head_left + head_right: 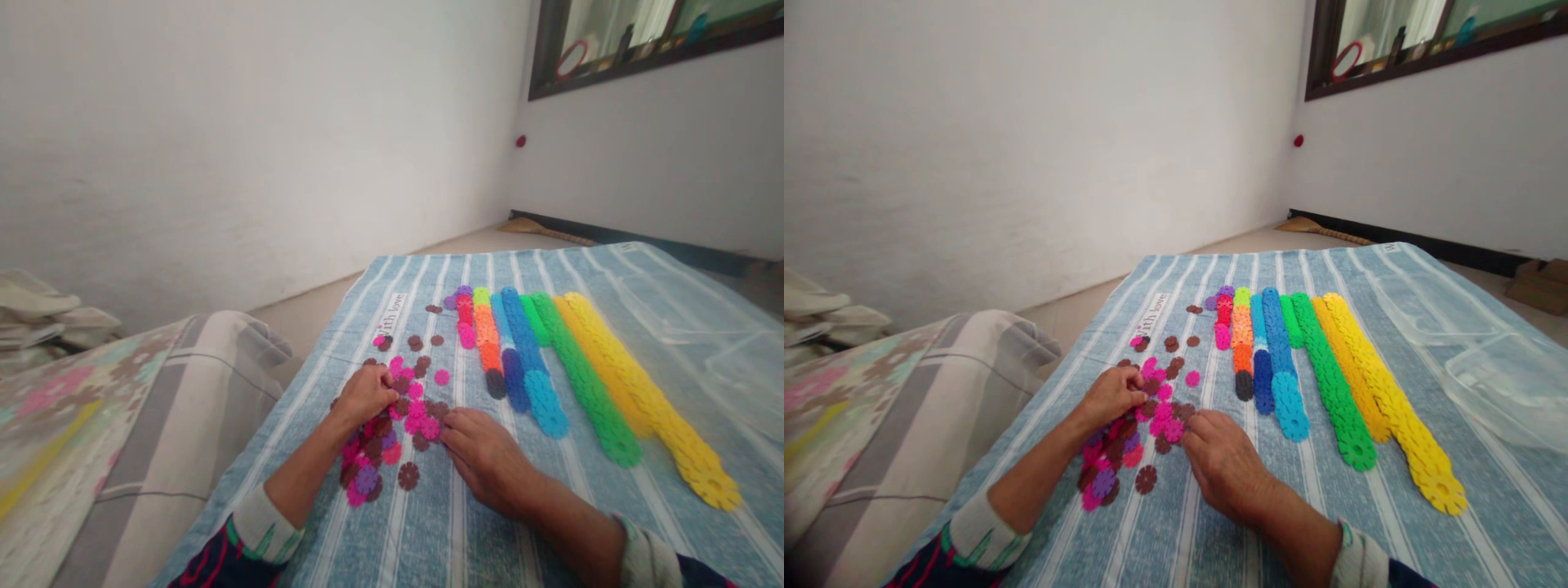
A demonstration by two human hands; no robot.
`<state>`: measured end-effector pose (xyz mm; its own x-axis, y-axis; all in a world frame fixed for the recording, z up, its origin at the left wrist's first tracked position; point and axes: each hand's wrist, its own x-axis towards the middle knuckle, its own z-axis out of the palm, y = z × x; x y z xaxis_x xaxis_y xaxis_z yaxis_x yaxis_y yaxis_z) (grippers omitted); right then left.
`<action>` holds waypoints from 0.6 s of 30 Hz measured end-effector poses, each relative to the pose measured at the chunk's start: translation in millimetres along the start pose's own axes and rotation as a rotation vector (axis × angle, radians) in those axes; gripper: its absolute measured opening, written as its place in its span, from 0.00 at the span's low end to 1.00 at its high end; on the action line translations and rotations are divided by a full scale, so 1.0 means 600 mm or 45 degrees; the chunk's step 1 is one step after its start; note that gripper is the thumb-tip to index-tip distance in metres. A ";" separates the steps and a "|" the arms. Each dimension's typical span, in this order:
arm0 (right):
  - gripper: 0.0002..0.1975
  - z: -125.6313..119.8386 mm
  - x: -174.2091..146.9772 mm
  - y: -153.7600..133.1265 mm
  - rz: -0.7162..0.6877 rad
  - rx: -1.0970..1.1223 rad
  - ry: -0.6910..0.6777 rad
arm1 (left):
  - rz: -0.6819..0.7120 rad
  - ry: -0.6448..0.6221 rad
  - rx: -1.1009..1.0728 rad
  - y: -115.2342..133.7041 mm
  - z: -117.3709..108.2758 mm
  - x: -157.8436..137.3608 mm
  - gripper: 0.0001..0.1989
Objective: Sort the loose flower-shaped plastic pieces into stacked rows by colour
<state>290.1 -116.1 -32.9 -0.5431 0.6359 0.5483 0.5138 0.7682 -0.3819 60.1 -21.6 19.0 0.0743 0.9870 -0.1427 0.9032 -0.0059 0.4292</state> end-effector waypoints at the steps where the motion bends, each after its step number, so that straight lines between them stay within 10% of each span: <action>1: 0.11 0.000 0.000 0.000 0.004 -0.003 -0.004 | -0.010 0.002 -0.035 -0.002 0.002 0.004 0.03; 10: 0.12 -0.002 0.004 -0.002 0.005 0.004 0.012 | -0.008 -0.112 -0.481 -0.009 -0.019 -0.002 0.08; 18: 0.11 -0.002 0.009 -0.004 0.006 -0.020 0.039 | 0.005 0.097 -0.513 0.006 -0.045 0.051 0.05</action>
<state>286.8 -114.6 -27.9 -0.5206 0.6365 0.5691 0.5265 0.7640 -0.3729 54.3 13.0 40.1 0.0319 0.9963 -0.0802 0.6639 0.0388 0.7468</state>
